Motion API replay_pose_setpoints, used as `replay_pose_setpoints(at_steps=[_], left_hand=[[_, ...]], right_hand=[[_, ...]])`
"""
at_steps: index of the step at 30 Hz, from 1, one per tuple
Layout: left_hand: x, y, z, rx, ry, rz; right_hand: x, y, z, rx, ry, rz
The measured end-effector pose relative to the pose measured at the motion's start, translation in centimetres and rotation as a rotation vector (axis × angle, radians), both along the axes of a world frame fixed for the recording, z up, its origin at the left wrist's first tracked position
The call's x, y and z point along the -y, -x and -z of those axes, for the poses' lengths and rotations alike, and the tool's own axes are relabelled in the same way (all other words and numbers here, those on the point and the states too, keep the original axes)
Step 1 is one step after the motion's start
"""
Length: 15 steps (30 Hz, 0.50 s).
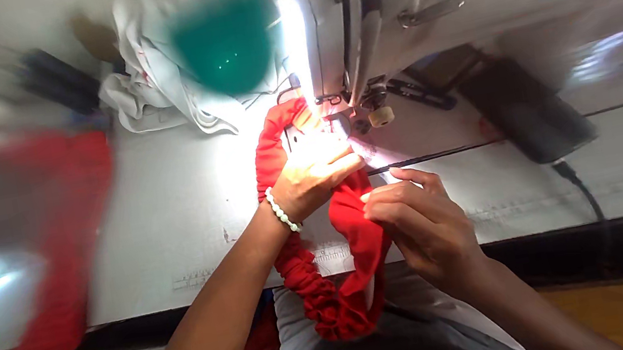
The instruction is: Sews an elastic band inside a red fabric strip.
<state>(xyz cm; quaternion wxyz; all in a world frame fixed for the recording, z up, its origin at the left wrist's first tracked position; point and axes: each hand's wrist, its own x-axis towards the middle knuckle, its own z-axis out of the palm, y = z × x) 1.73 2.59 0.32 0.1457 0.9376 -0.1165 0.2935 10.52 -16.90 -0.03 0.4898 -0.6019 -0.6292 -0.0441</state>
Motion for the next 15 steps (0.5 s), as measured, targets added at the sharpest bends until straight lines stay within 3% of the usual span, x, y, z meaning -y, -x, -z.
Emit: replay_pose_setpoints(at_steps=[5,10,15], left_hand=[[0.4,-0.4,-0.3,0.013,0.067,0.019],[0.7,0.6,0.1,0.073,-0.047,-0.013],[2.1,3.5,0.9,-0.076,-0.128,-0.138]], right_hand=[[0.1,0.1,-0.2,0.007,-0.005,0.006],[0.8,0.2,0.1,0.026,0.022,0.018],[1.7,1.0,1.9,0.024,0.065,0.019]])
